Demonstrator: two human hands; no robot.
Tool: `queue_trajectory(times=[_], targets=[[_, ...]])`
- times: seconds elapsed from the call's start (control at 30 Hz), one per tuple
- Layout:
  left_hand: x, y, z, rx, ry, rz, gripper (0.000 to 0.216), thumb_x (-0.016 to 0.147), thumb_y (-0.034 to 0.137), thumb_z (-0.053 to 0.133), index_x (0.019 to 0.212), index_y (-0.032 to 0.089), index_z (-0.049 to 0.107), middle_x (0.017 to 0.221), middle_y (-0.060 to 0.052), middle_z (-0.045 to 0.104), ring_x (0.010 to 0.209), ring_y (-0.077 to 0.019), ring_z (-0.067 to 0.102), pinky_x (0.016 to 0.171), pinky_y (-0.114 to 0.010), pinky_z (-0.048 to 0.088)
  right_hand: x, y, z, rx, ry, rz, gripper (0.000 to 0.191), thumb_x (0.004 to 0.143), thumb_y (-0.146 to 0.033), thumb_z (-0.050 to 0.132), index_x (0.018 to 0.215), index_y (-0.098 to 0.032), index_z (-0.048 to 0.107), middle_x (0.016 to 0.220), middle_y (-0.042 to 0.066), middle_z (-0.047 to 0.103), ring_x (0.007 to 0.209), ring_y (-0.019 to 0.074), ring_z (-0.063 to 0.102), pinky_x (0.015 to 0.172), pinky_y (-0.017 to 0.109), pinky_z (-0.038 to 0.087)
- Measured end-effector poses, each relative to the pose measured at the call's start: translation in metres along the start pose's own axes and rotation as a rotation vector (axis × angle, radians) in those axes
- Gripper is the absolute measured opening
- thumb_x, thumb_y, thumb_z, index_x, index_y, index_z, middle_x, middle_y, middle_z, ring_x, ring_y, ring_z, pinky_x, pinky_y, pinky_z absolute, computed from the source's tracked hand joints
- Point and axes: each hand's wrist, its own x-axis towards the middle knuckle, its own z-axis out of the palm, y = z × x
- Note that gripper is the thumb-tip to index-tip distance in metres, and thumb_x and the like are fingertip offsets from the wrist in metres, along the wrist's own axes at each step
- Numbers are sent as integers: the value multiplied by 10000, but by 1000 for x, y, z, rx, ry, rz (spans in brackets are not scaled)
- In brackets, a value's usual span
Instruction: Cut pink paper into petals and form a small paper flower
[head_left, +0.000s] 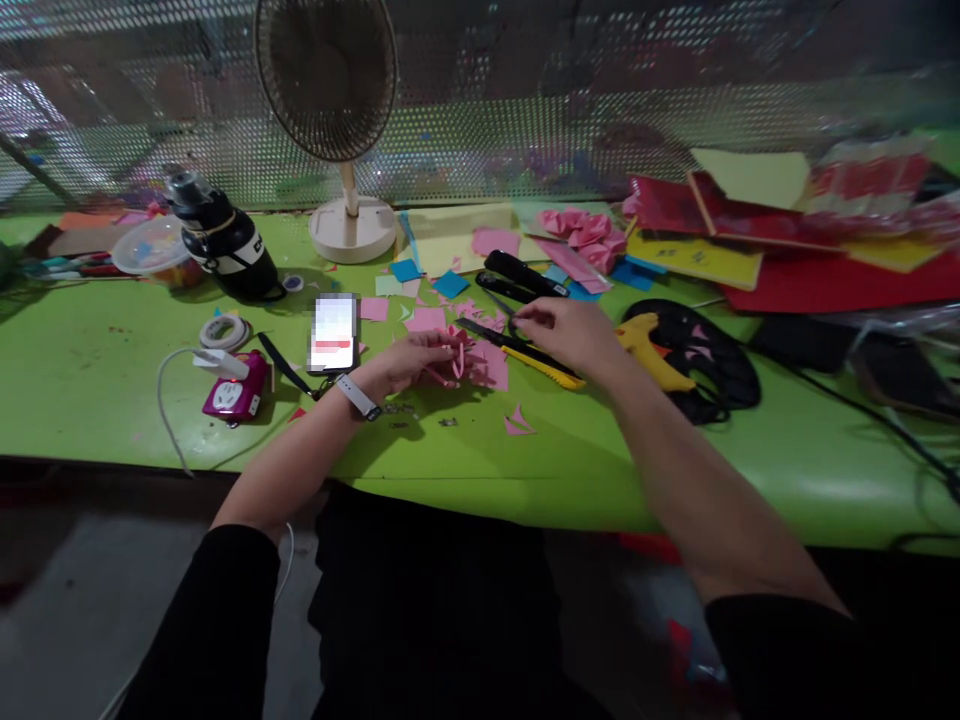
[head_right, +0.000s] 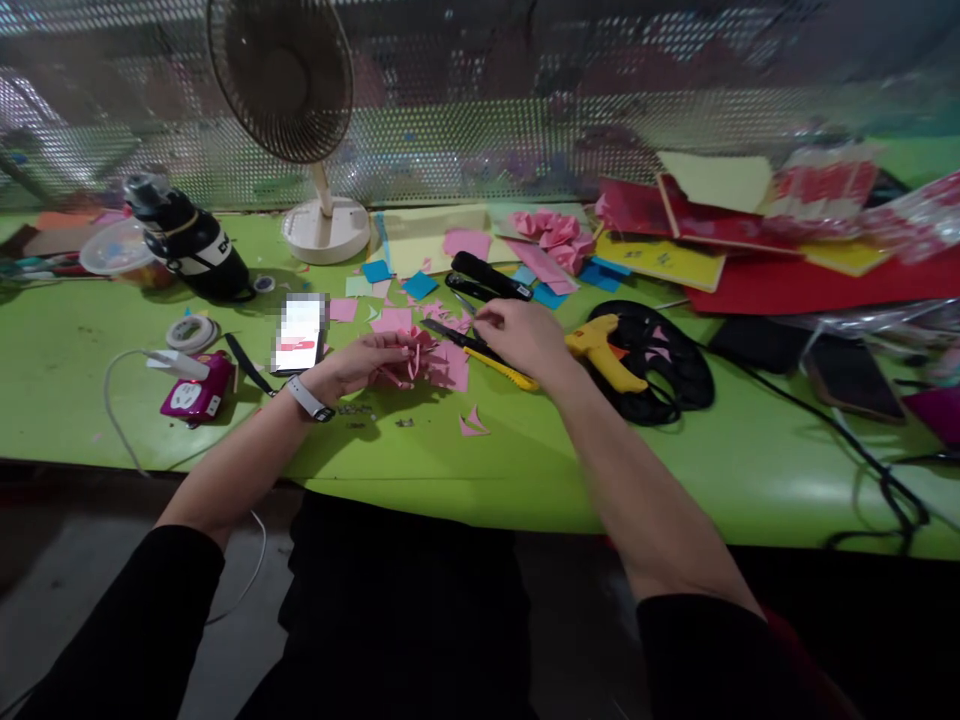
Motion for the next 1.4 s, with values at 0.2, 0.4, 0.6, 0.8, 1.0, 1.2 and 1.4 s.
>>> queue_trajectory(times=[0.2, 0.4, 0.6, 0.8, 1.0, 1.2, 1.4], targets=[[-3, 0, 5, 80, -102, -6, 184, 966, 71, 607, 1123, 149, 662, 891, -64, 754, 684, -118, 717, 677, -262, 596, -24, -37, 15, 655, -388, -15, 497, 802, -694, 697, 894, -206, 700, 773, 52, 685, 637, 162, 579, 604, 316, 452], [-2, -2, 3, 237, -126, 25, 167, 938, 99, 630, 1094, 155, 656, 856, -45, 738, 674, -110, 689, 682, -260, 571, -28, -45, 33, 709, -354, -61, 405, 759, -593, 739, 782, -200, 647, 688, 20, 615, 603, 145, 516, 570, 298, 393], [-8, 2, 0, 508, -121, 147, 138, 887, 147, 643, 1008, 181, 698, 882, -48, 747, 788, -133, 684, 788, -277, 540, -32, -45, 35, 662, -314, -127, 336, 782, -521, 688, 752, -189, 643, 687, 12, 597, 613, 135, 482, 584, 297, 371], [-12, 7, 1, 709, -123, 270, 128, 890, 251, 650, 927, 165, 737, 914, -54, 747, 818, -144, 662, 814, -281, 495, -30, -44, 33, 726, -243, -4, 371, 751, -560, 725, 793, -199, 647, 646, 3, 602, 543, 137, 499, 531, 301, 397], [-15, 14, 3, 640, 53, 328, 163, 896, 267, 644, 990, 150, 707, 934, -81, 739, 799, -141, 658, 766, -271, 500, -30, -40, 21, 741, -162, 10, 417, 772, -603, 747, 740, -202, 638, 635, 3, 595, 535, 121, 488, 522, 289, 383], [-14, 21, -8, 1023, 335, 419, 111, 831, 288, 729, 838, 178, 716, 812, -61, 670, 702, -155, 539, 662, -273, 386, -30, -31, 10, 625, -523, -40, 371, 787, -560, 756, 754, -202, 669, 672, 8, 613, 580, 122, 517, 557, 281, 381], [-3, 1, -3, 1119, 405, 443, 213, 780, 345, 797, 765, 191, 652, 855, -59, 588, 718, -170, 476, 658, -264, 320, -26, -33, 24, 354, -483, -179, 270, 812, -439, 698, 690, -204, 647, 666, 4, 611, 608, 138, 515, 600, 291, 360]])
